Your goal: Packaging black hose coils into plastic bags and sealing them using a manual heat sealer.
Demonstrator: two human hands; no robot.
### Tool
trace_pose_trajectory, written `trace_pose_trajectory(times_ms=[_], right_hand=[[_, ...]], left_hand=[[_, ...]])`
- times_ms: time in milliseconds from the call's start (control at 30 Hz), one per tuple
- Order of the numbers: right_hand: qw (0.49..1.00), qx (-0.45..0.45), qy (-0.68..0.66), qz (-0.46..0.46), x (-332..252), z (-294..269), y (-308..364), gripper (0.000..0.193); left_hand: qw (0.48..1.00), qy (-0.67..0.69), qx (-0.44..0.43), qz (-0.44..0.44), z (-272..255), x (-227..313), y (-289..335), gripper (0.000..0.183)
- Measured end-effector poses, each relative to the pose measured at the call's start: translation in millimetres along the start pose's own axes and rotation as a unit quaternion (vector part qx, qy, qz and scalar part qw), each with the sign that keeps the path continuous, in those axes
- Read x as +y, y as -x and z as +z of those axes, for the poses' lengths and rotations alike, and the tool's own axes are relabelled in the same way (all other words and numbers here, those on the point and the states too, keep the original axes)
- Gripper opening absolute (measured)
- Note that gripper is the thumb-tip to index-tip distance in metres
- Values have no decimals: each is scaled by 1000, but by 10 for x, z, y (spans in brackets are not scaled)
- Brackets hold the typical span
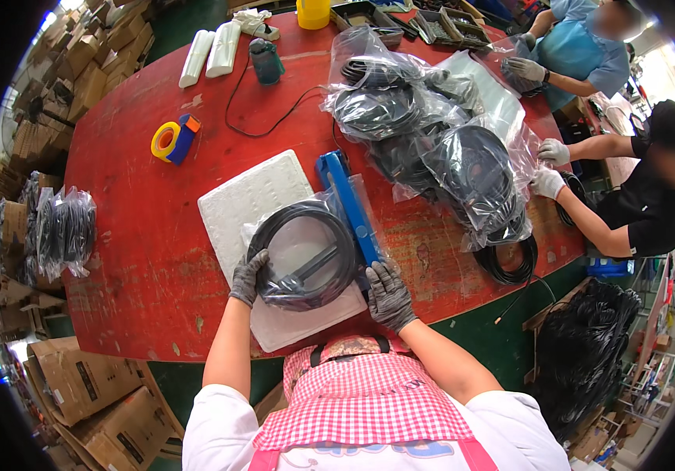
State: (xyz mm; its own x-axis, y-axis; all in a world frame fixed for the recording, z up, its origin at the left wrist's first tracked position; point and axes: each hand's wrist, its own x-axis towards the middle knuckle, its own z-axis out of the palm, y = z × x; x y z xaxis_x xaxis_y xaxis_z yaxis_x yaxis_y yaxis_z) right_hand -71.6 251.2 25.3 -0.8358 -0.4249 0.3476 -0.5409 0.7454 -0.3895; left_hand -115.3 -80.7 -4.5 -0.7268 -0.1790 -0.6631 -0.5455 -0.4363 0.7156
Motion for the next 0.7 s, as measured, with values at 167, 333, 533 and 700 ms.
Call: trace_pose_trajectory(times_ms=[167,333,533,700], right_hand=[[1000,15,2,-7,2,15,-14,45],[1000,16,-4,-12,9,22,-23,45],[1000,10,0,-9,24,32,-12,46],[1000,17,5,-17,29,35,-13,45]], left_hand=[[1000,-9,12,-19,22,29,16,34],[1000,-1,12,-12,7,9,-25,33],[1000,1,-7,-20,-21,-13,-40,33],[1000,-3,0,-24,7,10,-14,33]])
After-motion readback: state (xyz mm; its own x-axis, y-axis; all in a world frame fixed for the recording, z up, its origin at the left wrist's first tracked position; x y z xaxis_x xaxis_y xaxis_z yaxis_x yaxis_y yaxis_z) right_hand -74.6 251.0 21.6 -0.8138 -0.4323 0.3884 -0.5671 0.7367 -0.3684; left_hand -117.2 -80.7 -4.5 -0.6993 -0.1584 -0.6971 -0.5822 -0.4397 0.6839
